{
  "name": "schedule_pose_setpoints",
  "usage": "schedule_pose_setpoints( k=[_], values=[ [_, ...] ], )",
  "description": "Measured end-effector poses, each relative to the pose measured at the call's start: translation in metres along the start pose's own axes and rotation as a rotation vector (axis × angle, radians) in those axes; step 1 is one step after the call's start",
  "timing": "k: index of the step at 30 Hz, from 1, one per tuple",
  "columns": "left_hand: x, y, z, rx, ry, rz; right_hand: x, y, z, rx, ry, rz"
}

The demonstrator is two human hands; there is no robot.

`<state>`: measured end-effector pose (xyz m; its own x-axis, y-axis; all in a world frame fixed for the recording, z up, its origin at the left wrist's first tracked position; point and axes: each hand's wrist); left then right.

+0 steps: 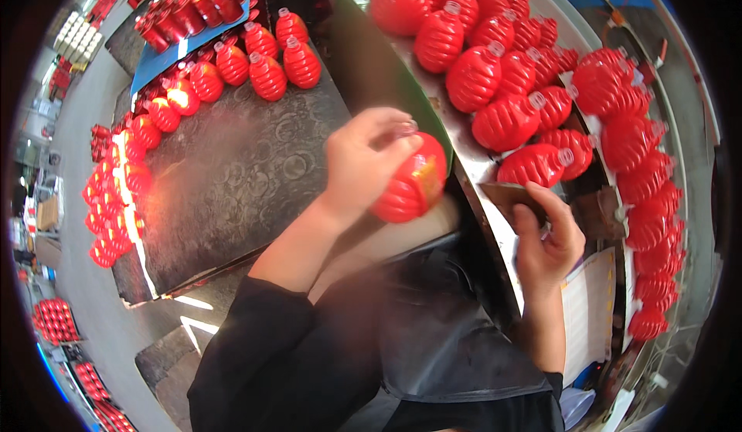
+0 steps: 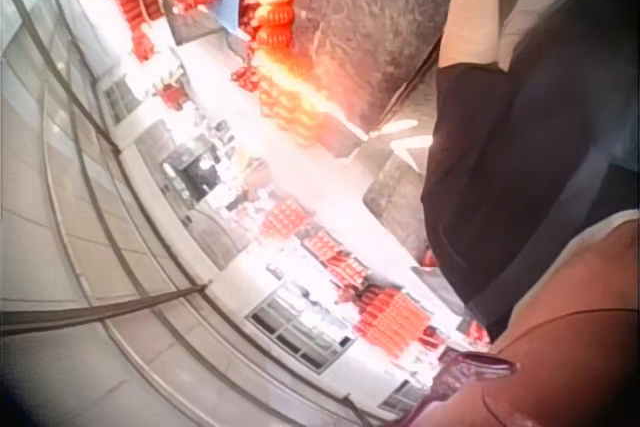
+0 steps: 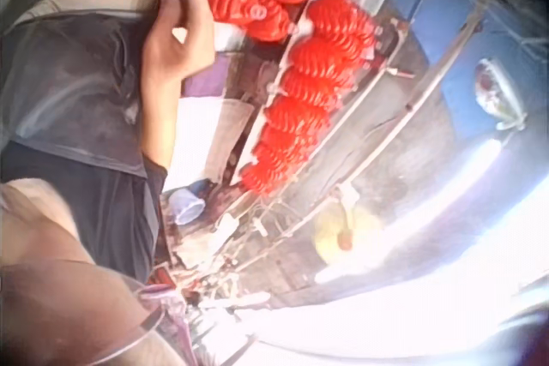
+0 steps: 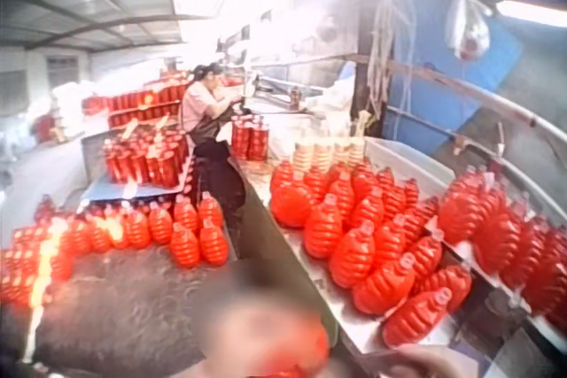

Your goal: The person picks red plastic bottles from a conveyor belt, applies a rectangular label to each bottle by hand, and places the labeled bottles back on the belt. The person repeats this process for multiple bottles.

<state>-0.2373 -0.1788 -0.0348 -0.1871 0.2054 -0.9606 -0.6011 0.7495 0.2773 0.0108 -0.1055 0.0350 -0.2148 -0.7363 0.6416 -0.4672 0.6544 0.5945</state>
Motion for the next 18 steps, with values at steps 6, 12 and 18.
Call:
schedule_pose_setpoints(
  k=[6,12,18],
  values=[
    [0.091,0.038,-0.081,-0.388,0.498,0.056,-0.053,-0.027,-0.044,-0.134,0.121,0.437],
    [0.150,0.075,-0.124,-0.554,0.732,0.005,-0.086,-0.062,-0.092,-0.304,0.095,0.556],
    [0.178,0.103,-0.127,-0.549,0.883,-0.006,-0.103,-0.092,-0.120,-0.521,0.221,0.659]
  ],
)
Point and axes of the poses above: each hand's wrist, its own y-axis towards the middle knuckle, its own z-axis out of the palm, x = y × z, and after that the axes turned 6 degrees about y, right-handed
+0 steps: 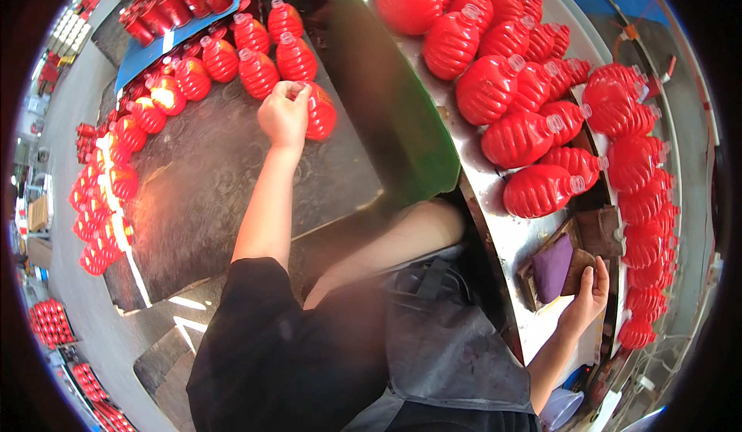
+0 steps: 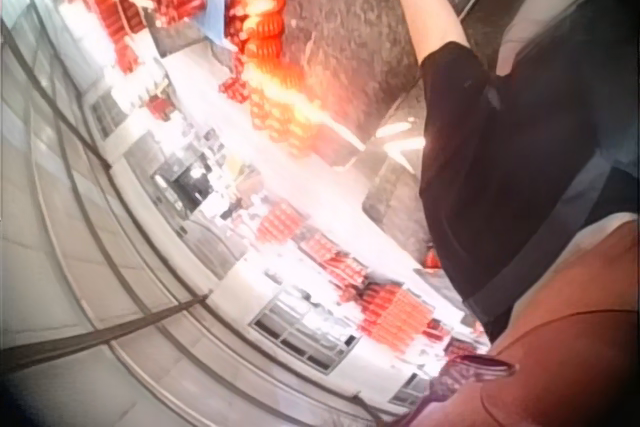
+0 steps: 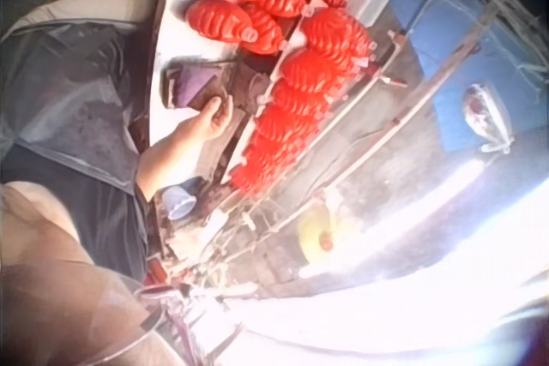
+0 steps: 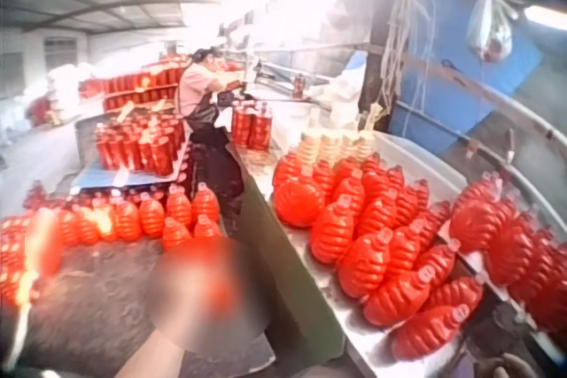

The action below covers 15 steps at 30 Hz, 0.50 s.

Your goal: The person picks red plastic bottles from a conveyor belt, applies a rectangular label to each bottle by hand, and places the labeled bottles back on the belt. The person repeats this process for multiple bottles.

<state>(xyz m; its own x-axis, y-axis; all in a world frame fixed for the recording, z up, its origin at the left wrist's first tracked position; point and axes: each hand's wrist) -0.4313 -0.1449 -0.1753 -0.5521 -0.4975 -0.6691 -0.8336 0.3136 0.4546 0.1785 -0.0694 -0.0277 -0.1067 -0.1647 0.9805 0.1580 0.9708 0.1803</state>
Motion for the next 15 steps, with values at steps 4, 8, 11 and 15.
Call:
schedule_pose_setpoints(
  k=[4,8,11,15],
  values=[
    [0.004,0.001,0.015,0.006,0.104,0.046,-0.016,0.003,-0.040,-0.093,-0.063,0.035],
    [-0.006,0.000,0.013,0.179,0.169,0.044,-0.048,0.005,-0.102,-0.214,-0.117,0.113],
    [-0.030,-0.013,0.000,-0.152,0.247,0.526,-0.077,0.004,-0.145,-0.333,-0.424,0.134],
    [-0.076,-0.092,-0.017,0.496,-0.300,0.176,-0.106,-0.007,-0.173,-0.321,-0.889,0.133]
  ],
)
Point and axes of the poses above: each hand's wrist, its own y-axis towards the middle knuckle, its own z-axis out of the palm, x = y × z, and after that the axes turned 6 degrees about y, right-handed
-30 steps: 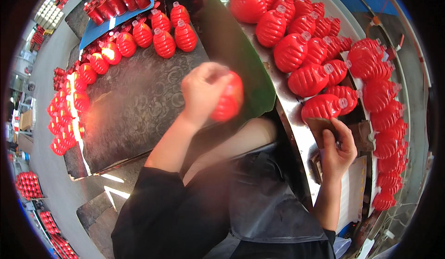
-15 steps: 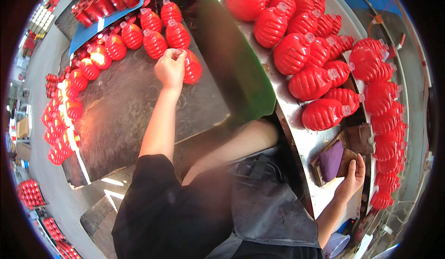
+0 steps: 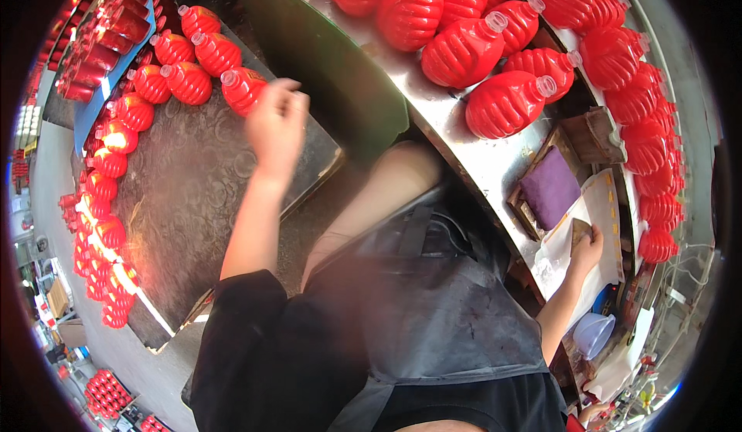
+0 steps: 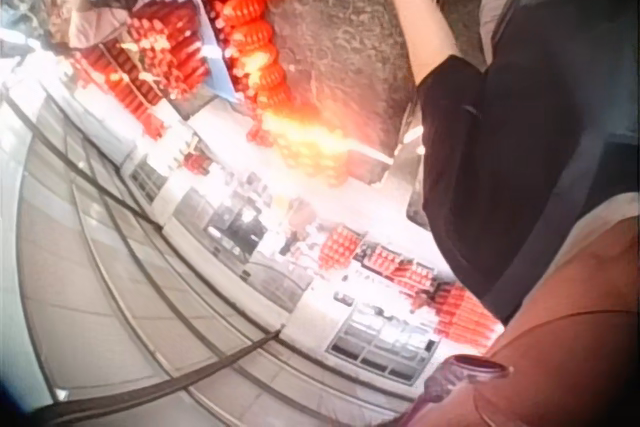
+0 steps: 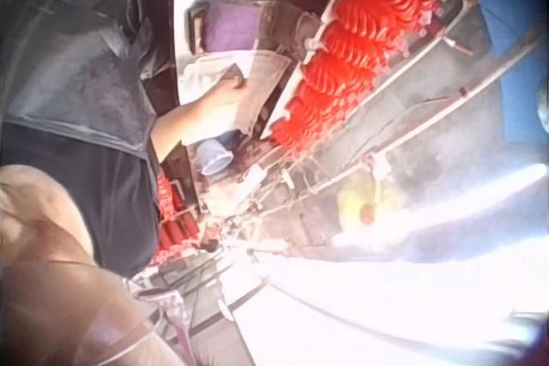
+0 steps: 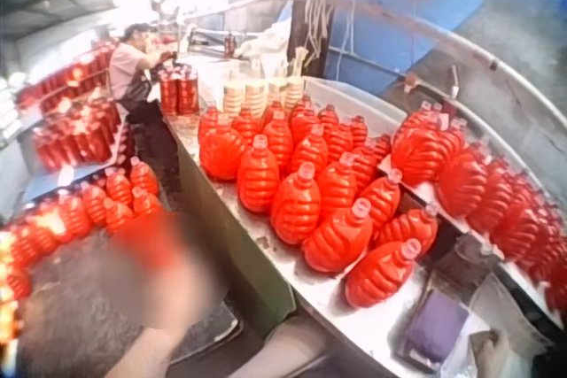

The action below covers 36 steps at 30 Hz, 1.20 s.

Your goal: The person picks red plastic bottles from a conveyor belt, applies a rectangular label to each bottle by hand, and places the labeled bottles back on the belt. The person repeats this process for multiple bottles.

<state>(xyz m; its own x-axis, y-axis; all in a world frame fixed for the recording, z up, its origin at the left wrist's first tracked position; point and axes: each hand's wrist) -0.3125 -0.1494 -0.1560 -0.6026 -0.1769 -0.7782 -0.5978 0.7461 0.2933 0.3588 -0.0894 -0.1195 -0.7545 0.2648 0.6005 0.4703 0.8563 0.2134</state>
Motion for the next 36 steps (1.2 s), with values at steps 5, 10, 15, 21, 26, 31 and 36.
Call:
schedule_pose_setpoints(
  k=[5,10,15,21,26,31,36],
  values=[
    [-0.047,-0.066,0.087,0.440,0.193,-0.141,0.005,-0.017,0.012,0.020,-0.568,-0.068],
    [-0.054,-0.065,0.153,0.434,0.269,-0.351,0.049,-0.030,0.030,-0.062,-0.271,-0.347],
    [-0.022,-0.058,0.165,0.222,0.180,-0.359,0.085,-0.047,0.035,0.048,-0.079,-0.381],
    [0.025,-0.024,0.183,-0.074,-0.063,-0.808,0.106,-0.053,0.036,-0.039,-0.047,-0.432],
    [0.023,-0.024,0.201,0.183,-1.194,-1.281,0.124,-0.057,0.037,-0.089,-0.019,-0.490],
    [0.003,-0.002,0.231,0.419,-1.527,-1.105,0.147,-0.066,0.039,-0.086,-0.008,-0.562],
    [-0.008,0.024,0.245,0.404,-1.362,-1.069,0.164,-0.074,0.041,-0.106,-0.021,-0.640]
  ],
)
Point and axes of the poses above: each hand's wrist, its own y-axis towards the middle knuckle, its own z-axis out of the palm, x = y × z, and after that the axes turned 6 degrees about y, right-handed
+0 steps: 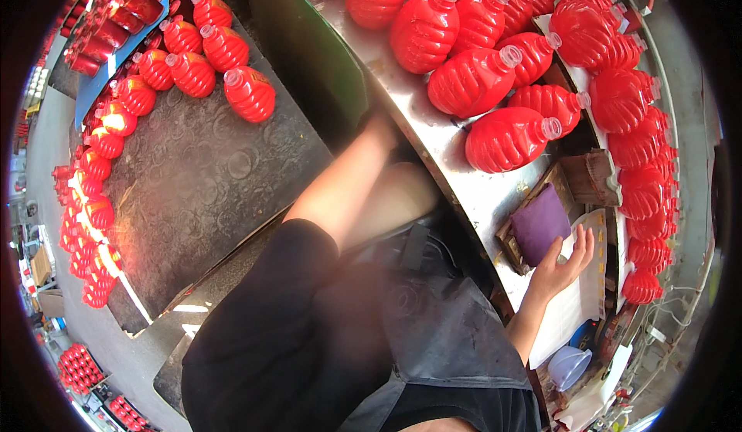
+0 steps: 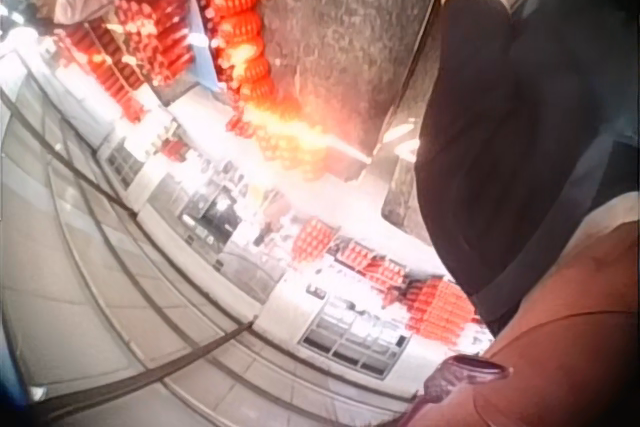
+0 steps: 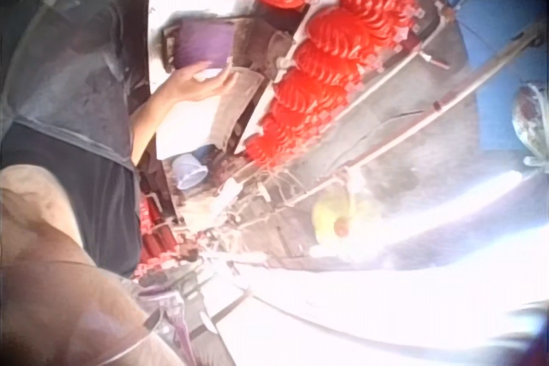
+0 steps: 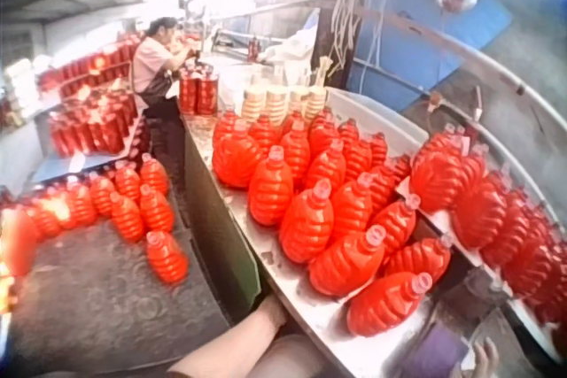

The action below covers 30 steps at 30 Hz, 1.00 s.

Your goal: The person picks red plastic bottles from a conveyor belt, applies a rectangular label to each bottle by hand, and places the labeled bottles back on the belt. The person repeats this process for multiple bottles.

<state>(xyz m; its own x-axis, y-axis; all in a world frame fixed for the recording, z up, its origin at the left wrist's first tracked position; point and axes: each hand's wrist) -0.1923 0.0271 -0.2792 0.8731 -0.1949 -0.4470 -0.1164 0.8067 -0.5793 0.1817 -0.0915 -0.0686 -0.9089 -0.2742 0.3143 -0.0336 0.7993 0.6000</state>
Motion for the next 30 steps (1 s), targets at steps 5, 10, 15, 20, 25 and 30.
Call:
schedule_pose_setpoints(
  k=[5,10,15,20,25,30],
  values=[
    [-0.003,0.007,0.009,-0.073,0.106,0.032,0.020,-0.001,0.004,0.017,0.063,-0.092],
    [-0.009,0.000,0.004,-0.128,0.202,0.065,0.056,-0.001,0.023,0.121,0.269,-0.311],
    [-0.019,-0.028,-0.013,-0.179,0.292,0.091,0.099,0.005,0.053,0.353,0.445,-0.493],
    [-0.028,-0.051,-0.027,-0.201,0.313,0.106,0.137,0.011,0.078,0.463,0.531,-0.653],
    [-0.019,-0.051,-0.055,-0.133,0.167,0.078,0.161,0.011,0.099,0.694,0.598,-0.681],
    [0.004,-0.024,-0.097,-0.040,-0.137,0.008,0.175,-0.001,0.134,0.950,0.653,-0.552]
  ],
)
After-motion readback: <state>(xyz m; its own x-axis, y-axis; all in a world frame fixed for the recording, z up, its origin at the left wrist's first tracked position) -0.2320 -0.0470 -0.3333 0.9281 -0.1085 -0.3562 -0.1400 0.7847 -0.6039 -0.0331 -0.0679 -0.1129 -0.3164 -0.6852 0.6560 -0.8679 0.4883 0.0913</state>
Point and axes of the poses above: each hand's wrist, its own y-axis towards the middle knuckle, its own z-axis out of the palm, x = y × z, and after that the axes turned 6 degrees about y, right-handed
